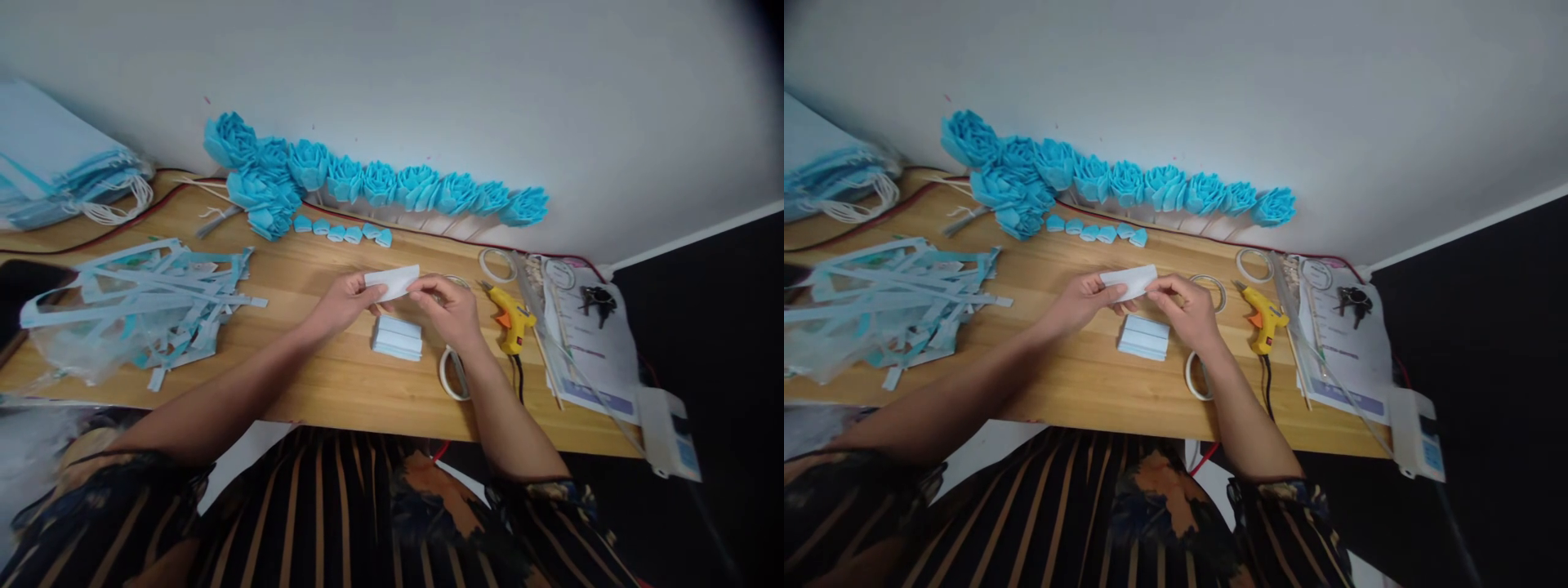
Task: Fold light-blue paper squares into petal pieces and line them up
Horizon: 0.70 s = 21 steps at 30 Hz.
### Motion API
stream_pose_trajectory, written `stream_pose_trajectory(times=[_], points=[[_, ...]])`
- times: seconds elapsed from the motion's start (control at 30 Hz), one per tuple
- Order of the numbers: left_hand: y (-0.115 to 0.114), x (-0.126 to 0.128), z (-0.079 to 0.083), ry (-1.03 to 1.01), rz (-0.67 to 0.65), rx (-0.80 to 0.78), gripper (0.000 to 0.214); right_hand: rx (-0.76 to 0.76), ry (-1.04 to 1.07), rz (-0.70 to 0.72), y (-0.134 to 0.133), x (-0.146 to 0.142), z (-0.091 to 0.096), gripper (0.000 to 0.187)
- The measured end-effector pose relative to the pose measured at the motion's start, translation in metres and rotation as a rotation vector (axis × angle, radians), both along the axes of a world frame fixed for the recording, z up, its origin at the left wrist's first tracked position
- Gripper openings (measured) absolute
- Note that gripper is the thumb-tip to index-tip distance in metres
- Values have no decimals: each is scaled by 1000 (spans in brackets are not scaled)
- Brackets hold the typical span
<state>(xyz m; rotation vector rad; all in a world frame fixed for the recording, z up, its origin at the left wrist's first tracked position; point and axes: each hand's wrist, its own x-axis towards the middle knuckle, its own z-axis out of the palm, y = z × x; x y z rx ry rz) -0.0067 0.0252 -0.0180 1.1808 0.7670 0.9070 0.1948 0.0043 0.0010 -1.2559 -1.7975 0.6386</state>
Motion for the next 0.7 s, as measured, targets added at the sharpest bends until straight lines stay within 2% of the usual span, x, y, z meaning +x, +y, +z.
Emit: stream_pose_trajectory(times=[0.2, 0.4, 0.7], points=[[2, 1, -7, 38, -55, 50, 34, -27, 100, -12, -5, 0, -10, 12], [0, 1, -3, 65, -39, 31, 34, -56, 130, -76, -7, -3, -14, 12], [-3, 4, 0, 90, 78, 37, 51, -61, 145, -79, -8, -5, -15, 10]])
